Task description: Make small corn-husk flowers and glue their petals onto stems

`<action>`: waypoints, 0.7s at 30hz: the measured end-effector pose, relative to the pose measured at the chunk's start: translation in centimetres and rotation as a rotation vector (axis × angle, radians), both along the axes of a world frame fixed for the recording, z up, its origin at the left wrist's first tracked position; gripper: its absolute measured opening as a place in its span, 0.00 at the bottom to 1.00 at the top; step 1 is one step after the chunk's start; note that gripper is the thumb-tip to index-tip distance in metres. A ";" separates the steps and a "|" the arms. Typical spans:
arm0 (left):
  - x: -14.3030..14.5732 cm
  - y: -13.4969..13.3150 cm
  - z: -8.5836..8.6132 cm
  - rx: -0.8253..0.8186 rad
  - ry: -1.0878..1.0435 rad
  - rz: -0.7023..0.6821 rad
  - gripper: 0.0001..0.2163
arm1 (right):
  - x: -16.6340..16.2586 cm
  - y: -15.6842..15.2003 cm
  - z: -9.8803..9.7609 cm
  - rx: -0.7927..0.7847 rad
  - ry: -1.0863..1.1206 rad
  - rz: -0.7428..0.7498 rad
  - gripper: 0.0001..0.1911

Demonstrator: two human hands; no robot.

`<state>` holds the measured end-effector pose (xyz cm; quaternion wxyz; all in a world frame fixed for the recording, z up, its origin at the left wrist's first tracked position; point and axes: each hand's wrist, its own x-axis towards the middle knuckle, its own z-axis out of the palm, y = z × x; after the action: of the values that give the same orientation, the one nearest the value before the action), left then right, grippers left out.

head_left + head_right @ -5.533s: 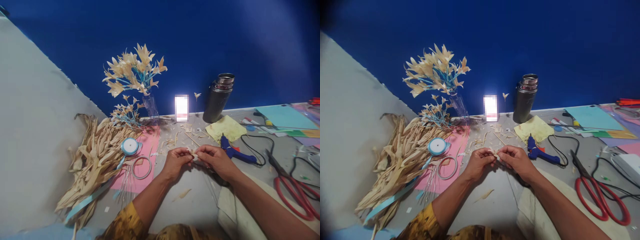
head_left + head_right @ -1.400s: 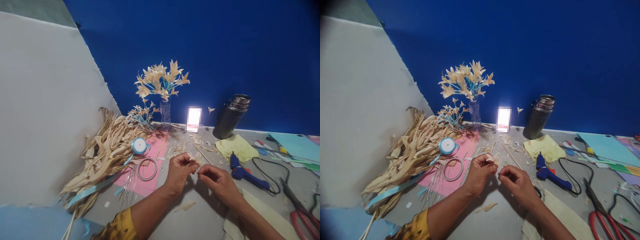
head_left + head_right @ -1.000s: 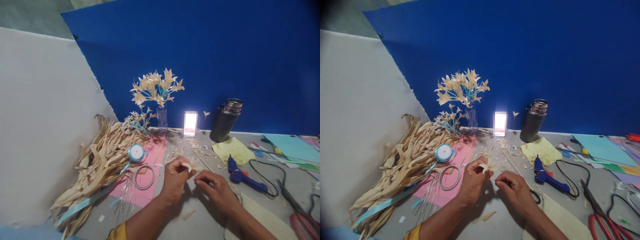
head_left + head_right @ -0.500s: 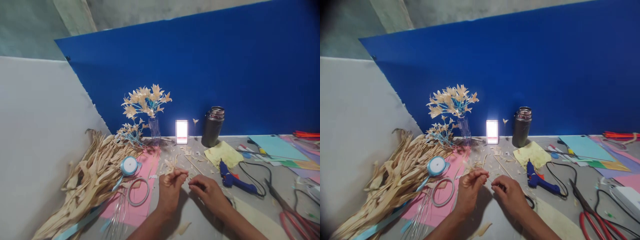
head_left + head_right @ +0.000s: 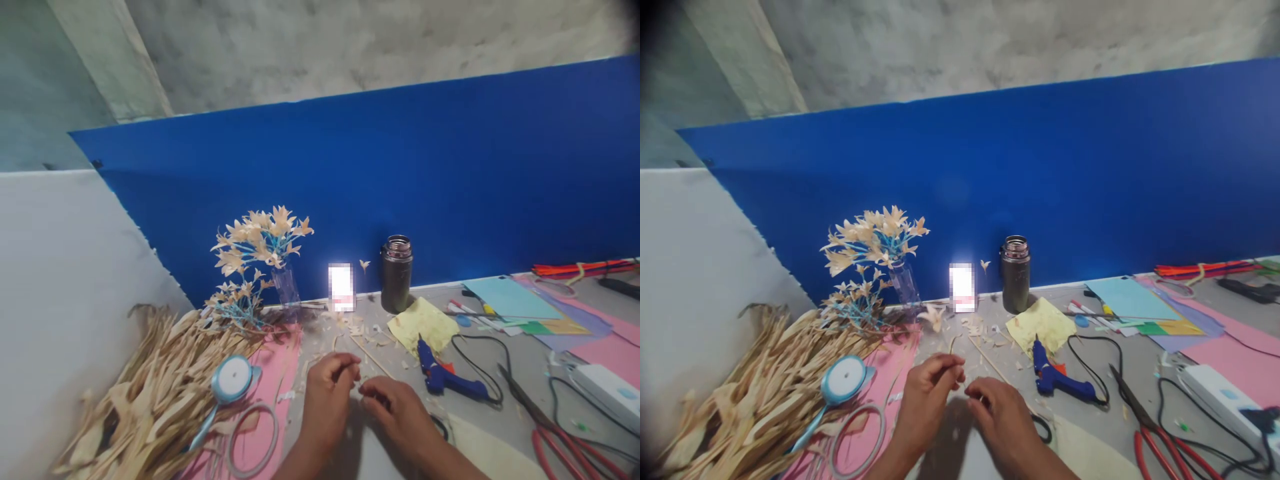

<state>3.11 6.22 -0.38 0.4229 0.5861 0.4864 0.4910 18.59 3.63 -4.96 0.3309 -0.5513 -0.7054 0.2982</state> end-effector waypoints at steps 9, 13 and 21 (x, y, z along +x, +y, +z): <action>6.9 12.2 1.4 0.147 0.228 -0.029 0.11 | 2.3 1.8 -0.2 -0.032 -0.141 -0.236 0.17; 9.1 15.6 0.7 0.174 0.361 -0.010 0.11 | 3.1 2.5 0.0 -0.062 -0.197 -0.239 0.11; 10.5 18.3 -0.7 0.133 0.504 0.004 0.10 | 3.2 3.0 -1.3 -0.089 -0.238 -0.159 0.08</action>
<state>13.58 24.48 -1.05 0.2479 0.7153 0.5445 0.3612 21.77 6.61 -6.25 0.2427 -0.6511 -0.6797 0.2347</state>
